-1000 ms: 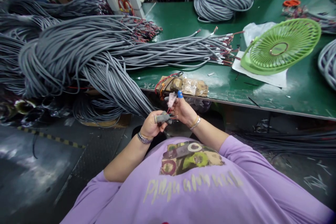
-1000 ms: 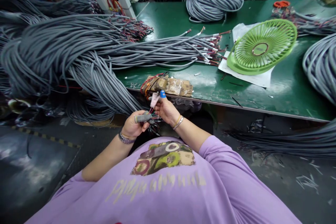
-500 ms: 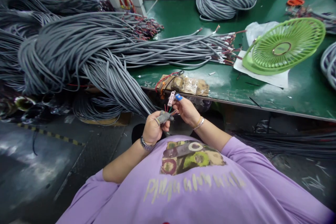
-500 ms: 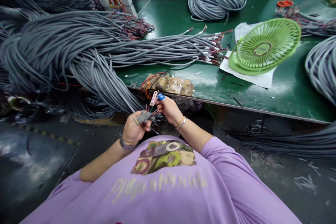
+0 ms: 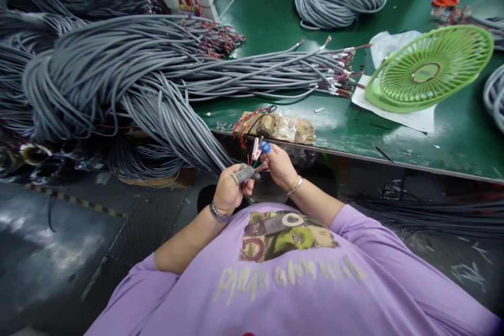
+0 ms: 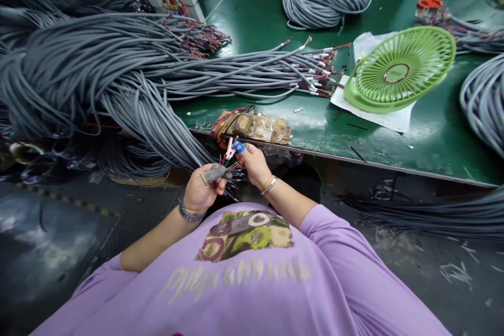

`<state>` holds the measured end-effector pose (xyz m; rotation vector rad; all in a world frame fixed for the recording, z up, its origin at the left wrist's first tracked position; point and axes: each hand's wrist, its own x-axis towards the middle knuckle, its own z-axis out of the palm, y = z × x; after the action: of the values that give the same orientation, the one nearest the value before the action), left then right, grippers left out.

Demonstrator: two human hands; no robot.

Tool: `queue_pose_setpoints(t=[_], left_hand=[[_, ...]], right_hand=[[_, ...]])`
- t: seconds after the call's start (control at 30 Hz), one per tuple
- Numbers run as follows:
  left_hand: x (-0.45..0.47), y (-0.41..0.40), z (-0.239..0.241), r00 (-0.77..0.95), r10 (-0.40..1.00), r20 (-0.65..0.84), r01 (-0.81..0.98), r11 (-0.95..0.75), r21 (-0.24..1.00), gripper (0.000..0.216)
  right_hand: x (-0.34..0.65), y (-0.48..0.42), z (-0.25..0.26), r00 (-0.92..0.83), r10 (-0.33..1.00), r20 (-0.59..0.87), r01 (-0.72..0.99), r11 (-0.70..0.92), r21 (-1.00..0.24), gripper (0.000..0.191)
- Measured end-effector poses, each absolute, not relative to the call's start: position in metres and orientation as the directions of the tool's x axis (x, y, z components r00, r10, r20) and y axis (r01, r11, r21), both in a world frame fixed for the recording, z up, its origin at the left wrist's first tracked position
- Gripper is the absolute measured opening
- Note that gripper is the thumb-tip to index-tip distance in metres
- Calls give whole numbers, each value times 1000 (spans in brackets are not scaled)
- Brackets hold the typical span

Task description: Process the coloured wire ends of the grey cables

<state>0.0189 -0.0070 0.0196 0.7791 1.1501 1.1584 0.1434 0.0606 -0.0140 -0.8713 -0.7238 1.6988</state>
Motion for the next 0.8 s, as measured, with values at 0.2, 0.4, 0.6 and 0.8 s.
queue_pose_setpoints(t=[0.2,0.4,0.6,0.8], left_hand=[[19,-5,16,-9,957,-290,-233,280,931,32],[18,-5,13,1,958,-288,-208,282,937,33],[19,-4,10,-11,956,-294,-202,285,937,30],[20,-5,12,-19,958,-284,-205,275,939,31]], right_hand=[[138,65,-21,-98,976,-194,-525,-217,-823,51],[137,70,-11,-451,831,-325,-579,-549,-603,52],[132,72,-8,-373,866,-333,-648,-500,-574,53],[139,69,-8,-473,813,-340,-602,-580,-549,59]])
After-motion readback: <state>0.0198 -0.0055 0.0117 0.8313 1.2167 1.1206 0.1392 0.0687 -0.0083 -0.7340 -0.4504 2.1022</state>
